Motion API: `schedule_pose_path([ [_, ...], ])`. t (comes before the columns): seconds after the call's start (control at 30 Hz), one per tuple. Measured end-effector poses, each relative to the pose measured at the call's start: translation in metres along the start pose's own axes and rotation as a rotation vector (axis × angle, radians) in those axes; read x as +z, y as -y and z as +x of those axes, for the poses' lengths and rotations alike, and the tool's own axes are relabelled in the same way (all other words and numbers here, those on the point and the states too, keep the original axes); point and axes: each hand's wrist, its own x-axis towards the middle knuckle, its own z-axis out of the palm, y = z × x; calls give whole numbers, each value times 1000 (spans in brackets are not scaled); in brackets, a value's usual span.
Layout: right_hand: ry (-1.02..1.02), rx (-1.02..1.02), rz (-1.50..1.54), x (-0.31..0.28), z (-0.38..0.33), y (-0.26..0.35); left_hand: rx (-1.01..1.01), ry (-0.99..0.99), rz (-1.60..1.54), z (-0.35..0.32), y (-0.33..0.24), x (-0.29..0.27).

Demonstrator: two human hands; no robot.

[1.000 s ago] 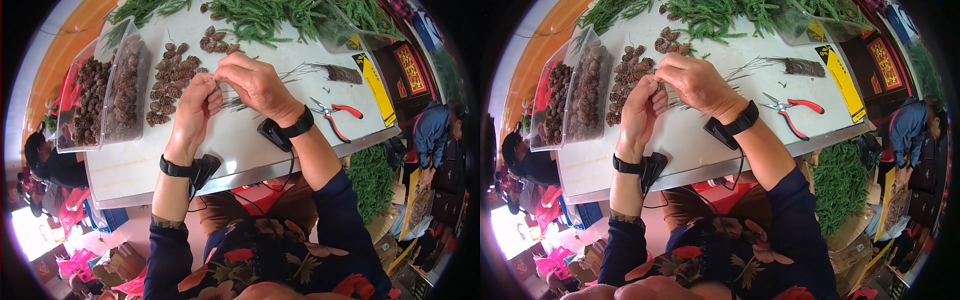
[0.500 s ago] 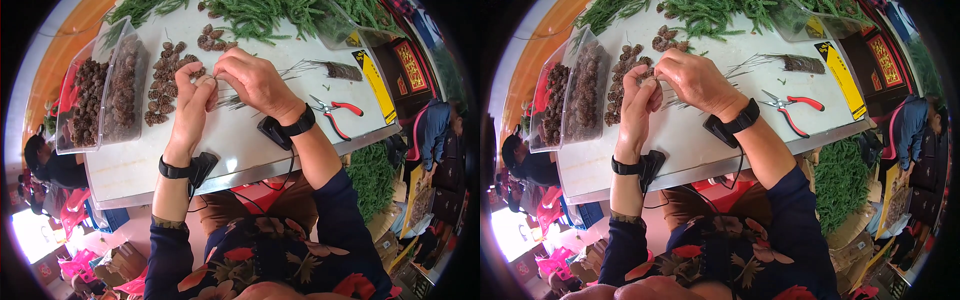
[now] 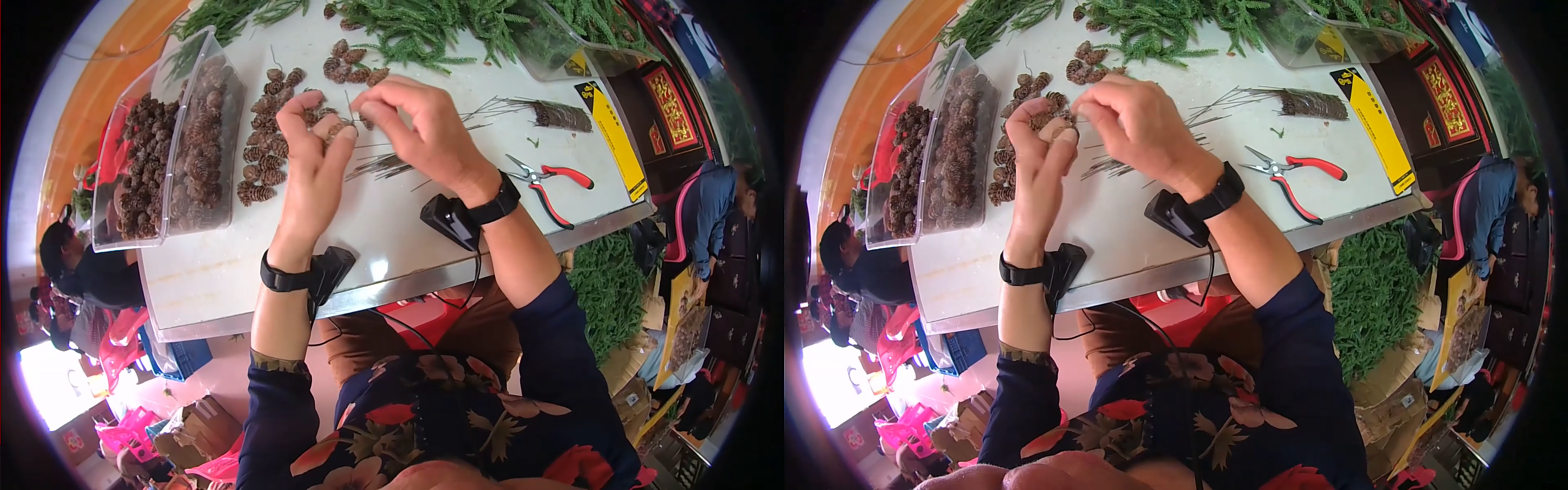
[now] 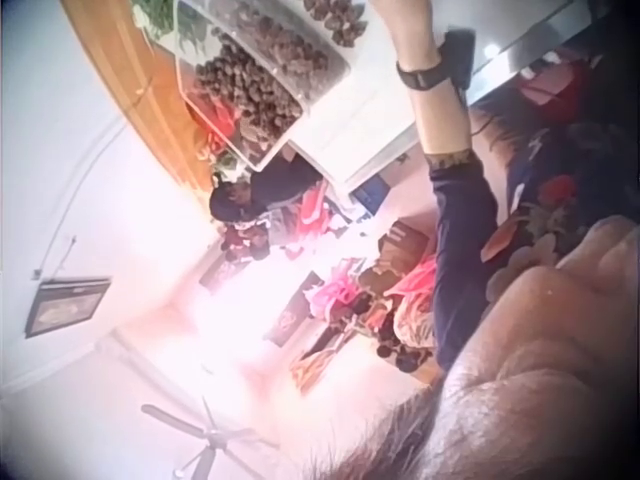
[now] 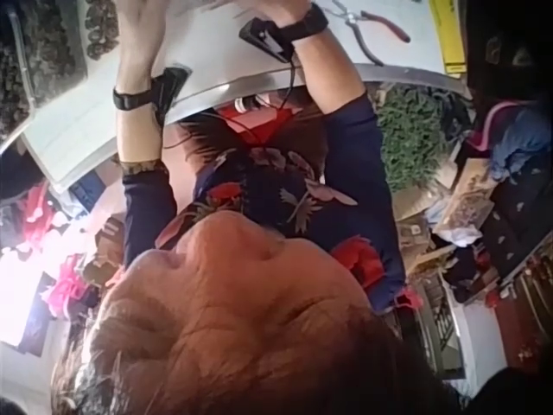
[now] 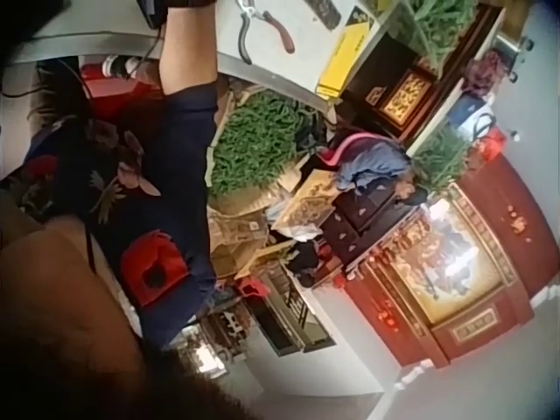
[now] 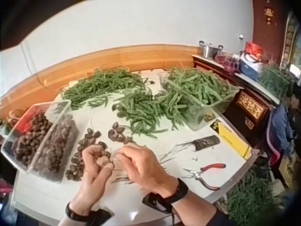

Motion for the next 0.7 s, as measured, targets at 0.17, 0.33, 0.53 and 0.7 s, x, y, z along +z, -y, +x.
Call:
schedule_pose_path([
  [0.17,-51,-141,-12,-12,8,0,-371,50,-668,5,-4,-11],
  [0.33,-23,-263,-34,-10,5,0,-481,251,-930,5,2,-16],
  [0.53,91,-208,-19,-14,4,1,-505,300,-1012,5,3,-17],
  [0.7,71,-352,-241,-17,7,-4,-130,129,-346,-2,2,5],
])
